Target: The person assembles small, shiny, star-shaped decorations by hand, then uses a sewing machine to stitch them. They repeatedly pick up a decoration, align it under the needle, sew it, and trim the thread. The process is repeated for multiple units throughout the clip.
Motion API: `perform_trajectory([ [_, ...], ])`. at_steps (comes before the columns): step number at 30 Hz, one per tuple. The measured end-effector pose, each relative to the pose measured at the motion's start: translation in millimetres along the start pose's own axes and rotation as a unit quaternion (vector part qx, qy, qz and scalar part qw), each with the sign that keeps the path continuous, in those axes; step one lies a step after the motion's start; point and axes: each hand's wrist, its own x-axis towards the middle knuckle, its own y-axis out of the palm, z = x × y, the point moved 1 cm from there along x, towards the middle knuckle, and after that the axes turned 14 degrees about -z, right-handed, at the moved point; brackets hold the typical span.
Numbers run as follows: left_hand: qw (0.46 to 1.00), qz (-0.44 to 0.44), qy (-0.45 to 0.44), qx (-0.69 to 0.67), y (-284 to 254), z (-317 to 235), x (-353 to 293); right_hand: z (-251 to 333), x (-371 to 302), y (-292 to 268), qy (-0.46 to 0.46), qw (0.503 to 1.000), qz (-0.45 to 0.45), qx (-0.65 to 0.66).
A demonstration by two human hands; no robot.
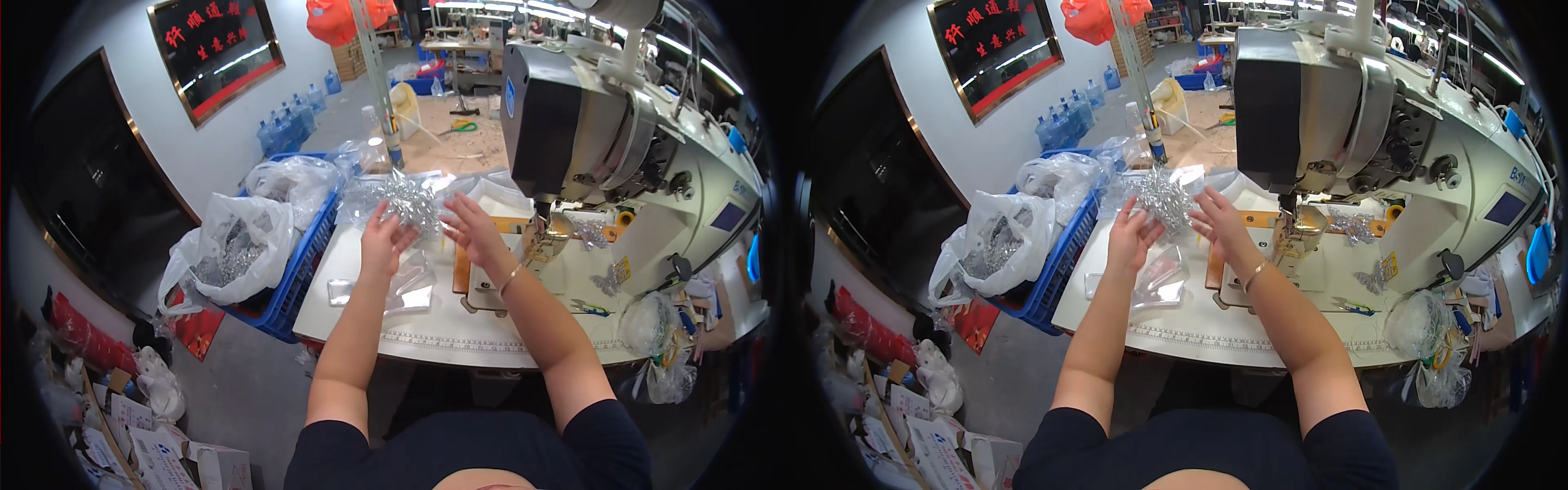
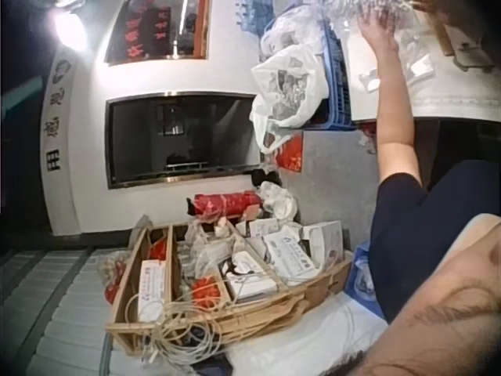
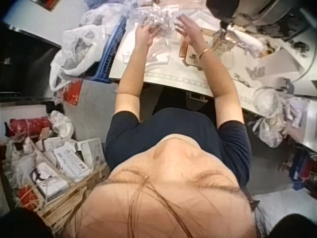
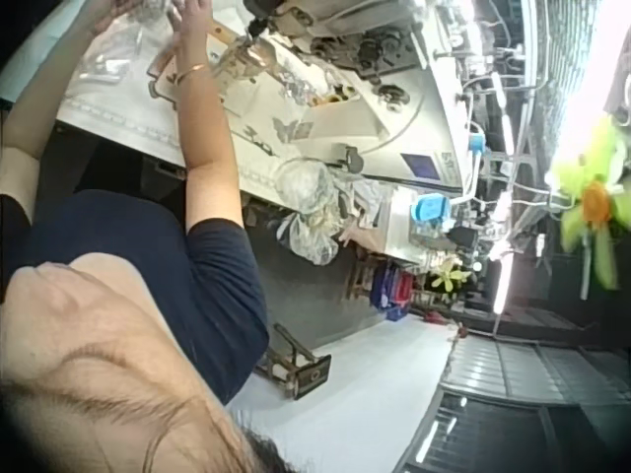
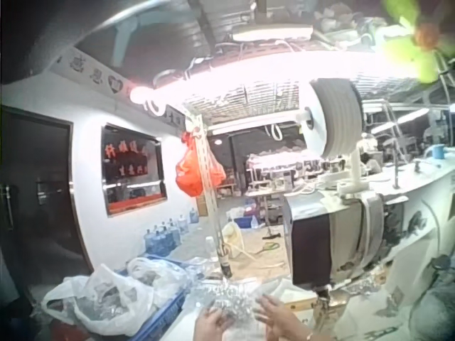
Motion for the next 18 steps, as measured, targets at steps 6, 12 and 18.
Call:
perform_trajectory([
  [6,0.864,-0.140,0.255,0.412,-39,19,81,-37,-11,-32,0.024,0.990,-0.048,-0.128],
  [12,0.576,-0.010,0.525,0.627,36,13,32,-30,-105,-82,-0.094,0.901,0.085,-0.415],
  [18,0.493,0.136,0.315,0.799,45,42,80,-28,-165,-119,-0.391,0.701,0.112,-0.586],
])
